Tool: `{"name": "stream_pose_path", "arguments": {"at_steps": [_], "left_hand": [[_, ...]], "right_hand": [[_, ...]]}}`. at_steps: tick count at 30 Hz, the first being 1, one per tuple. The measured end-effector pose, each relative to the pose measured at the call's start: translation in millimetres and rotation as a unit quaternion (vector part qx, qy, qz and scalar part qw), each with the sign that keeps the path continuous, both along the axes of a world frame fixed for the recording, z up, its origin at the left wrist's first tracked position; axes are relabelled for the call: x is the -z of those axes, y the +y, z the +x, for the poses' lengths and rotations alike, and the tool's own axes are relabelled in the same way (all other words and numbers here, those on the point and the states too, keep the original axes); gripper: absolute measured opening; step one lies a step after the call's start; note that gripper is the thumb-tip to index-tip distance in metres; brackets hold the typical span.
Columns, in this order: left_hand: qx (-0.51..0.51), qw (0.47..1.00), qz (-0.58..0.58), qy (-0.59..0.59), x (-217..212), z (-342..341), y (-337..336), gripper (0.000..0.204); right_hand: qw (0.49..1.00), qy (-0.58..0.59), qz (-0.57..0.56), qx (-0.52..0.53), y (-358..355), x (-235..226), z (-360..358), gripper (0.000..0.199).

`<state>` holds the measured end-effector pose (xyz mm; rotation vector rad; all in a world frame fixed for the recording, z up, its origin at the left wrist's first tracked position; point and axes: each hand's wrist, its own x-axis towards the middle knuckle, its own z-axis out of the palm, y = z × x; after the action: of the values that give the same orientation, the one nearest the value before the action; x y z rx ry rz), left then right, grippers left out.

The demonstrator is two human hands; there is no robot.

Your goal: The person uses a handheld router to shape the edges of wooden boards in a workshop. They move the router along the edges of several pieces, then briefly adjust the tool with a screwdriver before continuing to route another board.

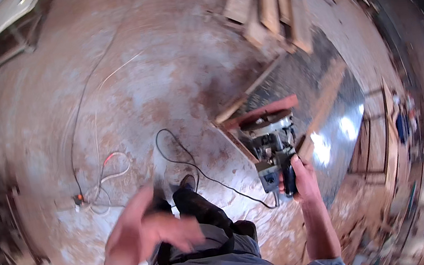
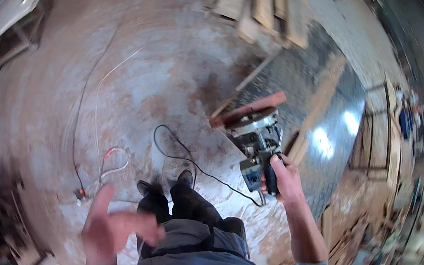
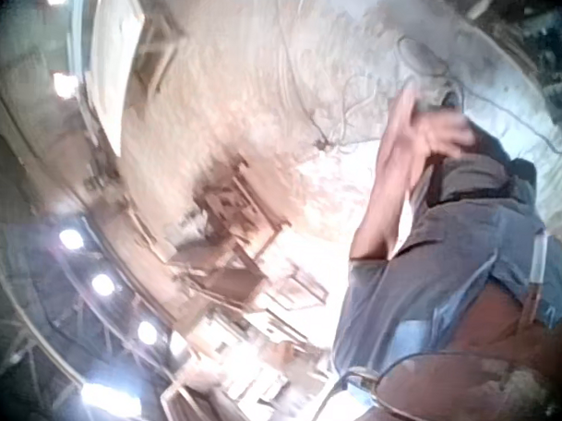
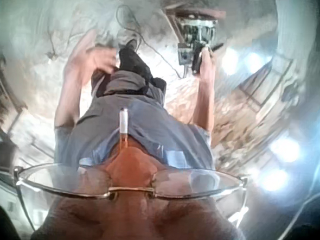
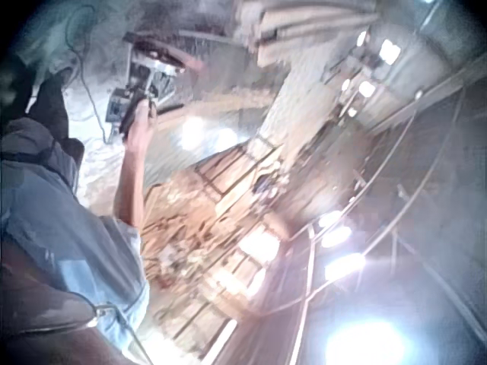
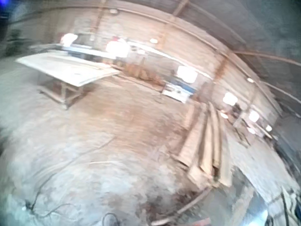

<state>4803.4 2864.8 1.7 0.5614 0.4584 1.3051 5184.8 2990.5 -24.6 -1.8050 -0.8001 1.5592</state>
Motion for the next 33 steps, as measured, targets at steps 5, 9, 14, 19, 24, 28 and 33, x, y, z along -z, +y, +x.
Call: {"name": "stream_pose_path", "arguments": {"at_steps": [5,9,14,19,24,28,33], "left_hand": [[-0.108,0.952,-0.26,0.121,169,-63,-125,0.063],[-0.094,0.909,-0.402,0.049,264,-69,-206,0.062],[-0.232,0.87,-0.409,-0.151,295,-118,-283,0.051],[-0.356,0.833,-0.308,-0.292,197,-226,-391,0.033],[-0.561,0.772,-0.095,-0.284,212,-289,-541,0.03],[-0.652,0.701,-0.187,-0.22,162,-339,-629,0.033],[-0.706,0.645,-0.23,-0.181,160,-409,-718,0.042]], "right_hand": [[0.994,-0.006,-0.019,-0.106,-78,-11,-127,0.035],[0.972,0.049,-0.005,-0.229,-174,-3,-230,0.044],[0.898,0.105,-0.043,-0.426,-273,-25,-389,0.056],[0.81,0.134,-0.063,-0.568,-386,-71,-514,0.058],[0.664,0.164,-0.134,-0.717,-484,-111,-634,0.062],[0.571,0.237,-0.265,-0.74,-524,-96,-709,0.071],[0.511,0.226,-0.344,-0.755,-559,-82,-837,0.064]]}}
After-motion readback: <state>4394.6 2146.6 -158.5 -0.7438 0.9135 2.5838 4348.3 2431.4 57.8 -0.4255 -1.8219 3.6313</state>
